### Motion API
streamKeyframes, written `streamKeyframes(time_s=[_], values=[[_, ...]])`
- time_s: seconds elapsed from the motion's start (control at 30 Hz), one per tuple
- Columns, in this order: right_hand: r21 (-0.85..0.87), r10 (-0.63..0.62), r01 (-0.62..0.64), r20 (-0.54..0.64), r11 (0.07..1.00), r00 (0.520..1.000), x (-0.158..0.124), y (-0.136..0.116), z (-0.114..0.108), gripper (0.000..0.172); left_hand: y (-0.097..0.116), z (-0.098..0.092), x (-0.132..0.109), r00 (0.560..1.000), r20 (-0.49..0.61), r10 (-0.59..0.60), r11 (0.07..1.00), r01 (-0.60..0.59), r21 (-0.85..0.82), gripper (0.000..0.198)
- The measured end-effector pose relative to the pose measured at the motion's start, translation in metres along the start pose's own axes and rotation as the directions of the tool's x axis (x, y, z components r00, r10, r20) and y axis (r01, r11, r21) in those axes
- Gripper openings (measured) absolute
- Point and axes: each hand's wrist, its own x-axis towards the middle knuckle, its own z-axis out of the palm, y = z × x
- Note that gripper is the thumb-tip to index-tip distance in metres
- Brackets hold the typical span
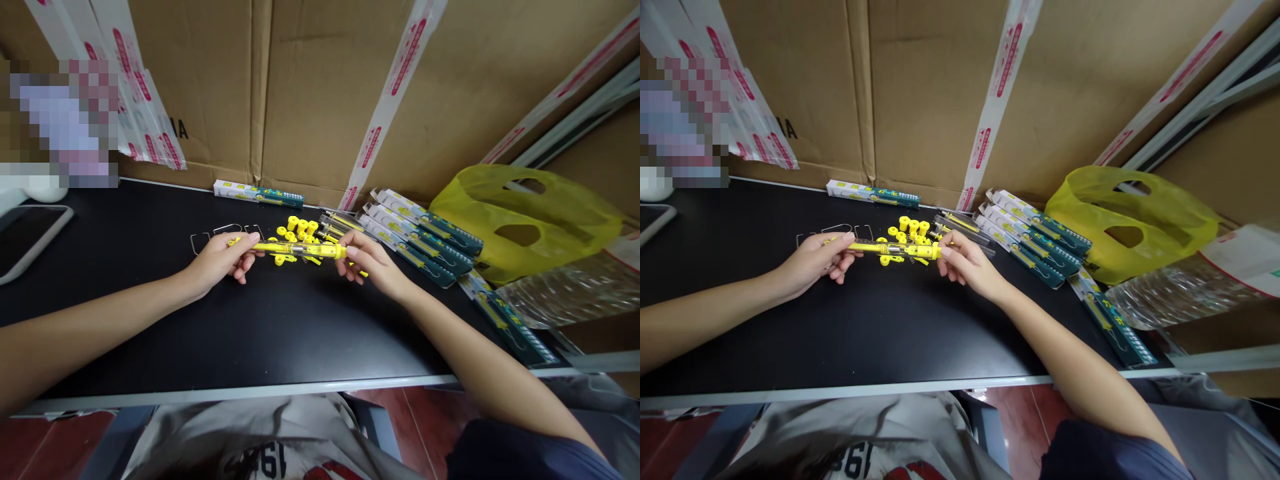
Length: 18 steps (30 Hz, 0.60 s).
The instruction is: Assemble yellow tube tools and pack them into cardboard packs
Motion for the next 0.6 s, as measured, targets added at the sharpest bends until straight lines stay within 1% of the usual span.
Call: streamKeyframes(time_s=[0.07, 0.13, 0.27, 0.47, 0.53, 0.6], values=[[0.013, -0.012, 0.011, 0.024, 1.0, 1.0, 0.0, 0.0004, 0.0003, 0.029, 0.0005, 0.0002, -0.0003, 1.0, -0.004, -0.002, 1.0, 0.002, 0.002, 0.036], [-0.012, -0.01, 0.011, 0.032, 1.0, 0.999, 0.0, 0.0012, 0.0012, 0.029, 0.0012, 0.0005, -0.0003, 1.0, -0.008, -0.002, 1.0, 0.002, 0.001, 0.036], [-0.066, 0.001, 0.0, 0.015, 0.998, 1.0, -0.0003, 0.0012, 0.0021, 0.036, 0.0019, 0.0009, 0.0002, 1.0, -0.005, -0.001, 1.0, 0.001, -0.006, 0.036], [-0.001, -0.012, 0.012, 0.021, 1.0, 1.0, -0.001, -0.0002, 0.0006, 0.029, 0.0017, 0.0004, 0.0007, 1.0, -0.001, -0.006, 1.0, 0.006, -0.001, 0.036], [-0.039, 0.005, -0.004, 0.025, 0.999, 1.0, -0.0012, 0.0, 0.0008, 0.031, 0.0016, 0.0004, 0.0007, 1.0, 0.001, -0.006, 1.0, 0.006, -0.001, 0.037], [-0.099, 0.017, -0.015, 0.02, 0.995, 1.0, -0.0013, 0.0, 0.0011, 0.039, 0.0016, 0.0006, 0.0005, 1.0, 0.0, -0.009, 1.0, 0.009, -0.004, 0.036]])
